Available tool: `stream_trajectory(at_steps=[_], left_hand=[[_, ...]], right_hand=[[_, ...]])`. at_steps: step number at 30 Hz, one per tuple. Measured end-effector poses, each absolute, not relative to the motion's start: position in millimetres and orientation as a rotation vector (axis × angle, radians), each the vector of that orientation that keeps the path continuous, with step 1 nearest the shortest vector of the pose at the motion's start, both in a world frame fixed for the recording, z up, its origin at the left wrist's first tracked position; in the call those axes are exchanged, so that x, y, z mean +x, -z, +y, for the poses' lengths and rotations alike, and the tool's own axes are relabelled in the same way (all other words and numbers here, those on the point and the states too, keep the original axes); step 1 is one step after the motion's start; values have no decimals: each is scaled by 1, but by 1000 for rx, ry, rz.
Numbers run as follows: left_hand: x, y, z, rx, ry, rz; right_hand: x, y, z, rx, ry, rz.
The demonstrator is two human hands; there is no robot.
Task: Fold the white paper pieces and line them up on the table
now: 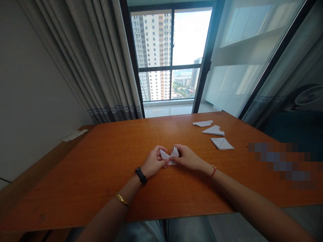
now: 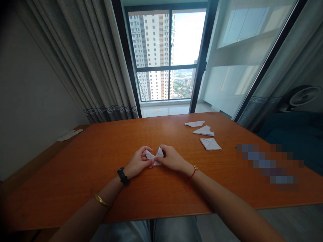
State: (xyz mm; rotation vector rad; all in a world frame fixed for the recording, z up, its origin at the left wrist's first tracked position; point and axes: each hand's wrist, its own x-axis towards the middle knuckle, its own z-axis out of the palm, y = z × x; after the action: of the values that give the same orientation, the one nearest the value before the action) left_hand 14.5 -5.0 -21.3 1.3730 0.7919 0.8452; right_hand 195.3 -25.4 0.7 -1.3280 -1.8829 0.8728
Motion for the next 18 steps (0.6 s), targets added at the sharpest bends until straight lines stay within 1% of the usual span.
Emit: stream_trajectory(at_steps=[5,8,10,14,18], left_hand=[[20,19,-18,1420,-680,681],[19,18,-21,1616,-680,730],[18,18,-21,1796,-712,807],[18,19,-22,2062,-734,874],[19,18,-23,2234,-719,893]], right_hand=[[214,-9,-50,-1292,-1026,-1844],[254,-18,-65,-1348,-1075,-1802],[298,-27,-74,-1479,-1094,-1820],[390,-40,-83,-1864,-968,-1767],[428,-28,-80,-2031,-978,-1793]])
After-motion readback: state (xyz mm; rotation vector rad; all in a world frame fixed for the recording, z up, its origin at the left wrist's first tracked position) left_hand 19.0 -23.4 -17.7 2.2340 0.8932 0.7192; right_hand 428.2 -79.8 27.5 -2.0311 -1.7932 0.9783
